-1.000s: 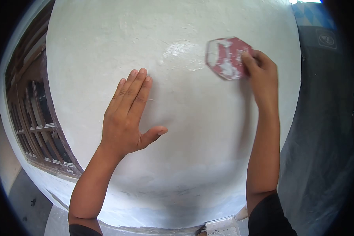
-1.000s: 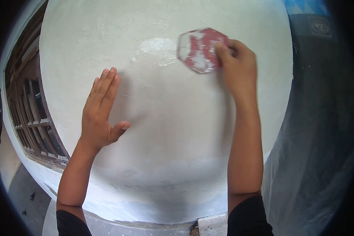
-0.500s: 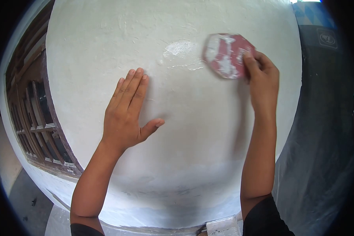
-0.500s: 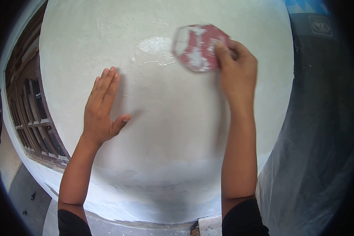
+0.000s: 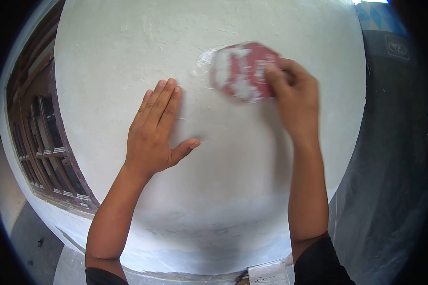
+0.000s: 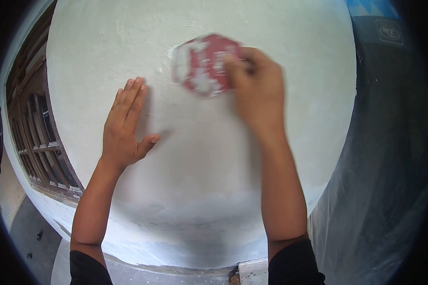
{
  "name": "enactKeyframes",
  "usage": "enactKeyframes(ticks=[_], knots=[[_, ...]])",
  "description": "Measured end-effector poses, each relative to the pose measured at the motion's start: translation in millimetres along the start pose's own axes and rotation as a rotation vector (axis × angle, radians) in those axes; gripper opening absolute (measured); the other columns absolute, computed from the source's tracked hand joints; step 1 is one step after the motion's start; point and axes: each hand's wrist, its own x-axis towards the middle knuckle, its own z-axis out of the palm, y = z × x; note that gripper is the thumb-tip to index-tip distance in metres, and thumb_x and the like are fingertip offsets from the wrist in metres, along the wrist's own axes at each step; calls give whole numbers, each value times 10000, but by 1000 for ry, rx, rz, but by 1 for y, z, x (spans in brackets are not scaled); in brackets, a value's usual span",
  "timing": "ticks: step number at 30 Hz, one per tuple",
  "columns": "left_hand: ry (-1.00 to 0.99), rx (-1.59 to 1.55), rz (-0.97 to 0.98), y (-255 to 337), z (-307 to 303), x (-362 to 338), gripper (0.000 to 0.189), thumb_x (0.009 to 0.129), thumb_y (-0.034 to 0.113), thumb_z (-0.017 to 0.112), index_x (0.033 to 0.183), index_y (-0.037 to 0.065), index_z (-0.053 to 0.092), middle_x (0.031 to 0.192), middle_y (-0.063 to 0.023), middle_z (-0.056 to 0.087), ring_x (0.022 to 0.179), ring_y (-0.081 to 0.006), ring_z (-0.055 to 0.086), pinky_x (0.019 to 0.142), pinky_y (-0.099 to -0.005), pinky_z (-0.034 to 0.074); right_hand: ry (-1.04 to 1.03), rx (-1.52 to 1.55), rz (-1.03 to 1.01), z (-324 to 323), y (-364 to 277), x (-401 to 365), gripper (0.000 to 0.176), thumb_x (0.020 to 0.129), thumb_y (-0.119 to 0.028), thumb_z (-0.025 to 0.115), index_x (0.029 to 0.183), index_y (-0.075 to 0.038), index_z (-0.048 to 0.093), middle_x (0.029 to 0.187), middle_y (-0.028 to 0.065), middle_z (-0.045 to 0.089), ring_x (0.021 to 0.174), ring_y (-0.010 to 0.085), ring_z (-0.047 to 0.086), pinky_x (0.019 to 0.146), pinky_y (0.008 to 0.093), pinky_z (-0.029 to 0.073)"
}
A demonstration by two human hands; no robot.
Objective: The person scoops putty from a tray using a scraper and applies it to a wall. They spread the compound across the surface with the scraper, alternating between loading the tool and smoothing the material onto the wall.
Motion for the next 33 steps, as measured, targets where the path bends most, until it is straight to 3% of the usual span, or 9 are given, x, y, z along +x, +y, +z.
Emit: enactKeyframes(ticks=[3,5,9,15,18,25,29,30,33], knots=[[16,-23,4,5,-2,2,903,959,702,475,1502,-19,447,1561,-208,442,1471,-380,393,1189,-517,329,-29,-308,-16,23,0,-3,286,945,-211,710,1075,44,716,823,116,727,708,133,651,694,294,526],[7,16,22,4,-6,-2,924,914,693,578,1478,-32,475,1537,-212,470,1459,-357,417,1184,-505,348,40,-266,-23,0,17,-3,294,945,-212,707,1075,51,714,826,114,730,706,133,652,689,291,524],[-10,44,10,-2,-13,-10,927,913,695,578,1479,-31,474,1539,-211,468,1458,-355,418,1185,-504,348,237,10,145,-44,4,-7,274,968,-167,662,1084,77,705,868,102,729,724,112,644,690,263,514],[34,-14,17,7,-5,4,926,915,697,573,1474,-35,478,1538,-215,468,1458,-359,417,1186,-506,345,-91,-150,-27,22,3,-6,253,958,-196,686,1058,34,716,790,94,704,706,125,642,689,284,518],[15,-17,29,8,-10,0,925,915,695,575,1471,-38,480,1538,-215,469,1459,-361,415,1187,-505,343,12,-283,-57,10,21,-3,255,952,-210,690,1058,19,720,770,112,700,690,128,644,677,290,519],[-8,26,24,-1,-18,-5,930,917,704,560,1469,-40,482,1532,-215,476,1459,-363,415,1184,-511,345,200,-1,139,-36,2,-13,284,942,-202,712,1037,65,713,826,85,725,717,110,640,667,271,516],[33,-47,35,9,-11,5,929,959,740,420,1494,-19,460,1548,-211,459,1464,-387,404,1184,-530,330,-80,-151,44,13,4,-10,268,946,-196,713,1074,39,707,852,86,727,726,97,625,703,268,513],[33,-47,35,10,-13,4,929,959,740,420,1494,-19,460,1548,-211,459,1464,-387,404,1184,-530,330,-46,-332,34,14,4,-11,250,946,-184,708,1073,31,709,845,89,731,711,102,634,704,277,520],[13,-21,48,9,-25,-3,933,915,713,555,1465,-39,489,1522,-218,487,1453,-363,425,1180,-513,348,61,-176,22,-21,23,-10,233,956,-159,689,1066,46,705,846,92,736,704,112,646,710,274,527]])
